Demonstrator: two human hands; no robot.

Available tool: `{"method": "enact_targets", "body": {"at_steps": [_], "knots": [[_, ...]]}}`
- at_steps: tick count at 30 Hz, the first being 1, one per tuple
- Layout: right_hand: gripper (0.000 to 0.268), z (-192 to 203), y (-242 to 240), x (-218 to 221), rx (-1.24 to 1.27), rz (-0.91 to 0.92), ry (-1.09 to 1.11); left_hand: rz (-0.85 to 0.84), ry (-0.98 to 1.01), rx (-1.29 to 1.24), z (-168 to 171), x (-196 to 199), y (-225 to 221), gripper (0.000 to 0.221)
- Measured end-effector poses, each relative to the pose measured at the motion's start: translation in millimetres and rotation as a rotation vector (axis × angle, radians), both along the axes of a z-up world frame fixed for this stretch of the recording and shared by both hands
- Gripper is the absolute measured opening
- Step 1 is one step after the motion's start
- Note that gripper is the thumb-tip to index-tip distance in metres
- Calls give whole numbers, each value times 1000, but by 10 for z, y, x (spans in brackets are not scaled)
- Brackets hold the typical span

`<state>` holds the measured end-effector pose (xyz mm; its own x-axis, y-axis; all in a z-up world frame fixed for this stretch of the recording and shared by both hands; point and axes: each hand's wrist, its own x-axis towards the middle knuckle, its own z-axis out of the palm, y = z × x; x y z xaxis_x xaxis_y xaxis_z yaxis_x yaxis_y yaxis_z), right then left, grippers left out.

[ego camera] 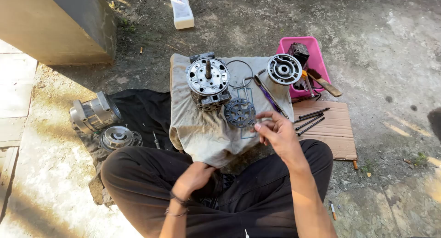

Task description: Disassembling and inspecting the internal components of an alternator on a cloth-covered workspace

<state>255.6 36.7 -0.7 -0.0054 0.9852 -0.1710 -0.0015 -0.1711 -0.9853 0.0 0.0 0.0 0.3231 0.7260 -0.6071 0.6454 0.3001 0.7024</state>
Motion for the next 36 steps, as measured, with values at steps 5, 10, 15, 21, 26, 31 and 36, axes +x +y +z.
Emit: {"method": "enact_targets", "body": {"at_steps": [5,10,15,21,26,31,36], "knots": [[29,396,204,-132,44,41,142,47,238,406,-257,-570,-200,34],[27,640,317,-357,70,74,93,402,-297,384,528,-381,166,33],[28,578,485,-440,224,115,31,486,-580,631,750,-104,546,36],[28,604,641,-525,261,143,-4,502,-643,748,690,11,884,15],[36,734,703,-565,249,156,34,597,-682,725,723,-3,967,11],[33,721,852,-601,234,152,58,652,-694,741,670,-5,1071,11],[26,753,1154,-572,291,148,-64,540,-647,765,787,-101,1256,12]]}}
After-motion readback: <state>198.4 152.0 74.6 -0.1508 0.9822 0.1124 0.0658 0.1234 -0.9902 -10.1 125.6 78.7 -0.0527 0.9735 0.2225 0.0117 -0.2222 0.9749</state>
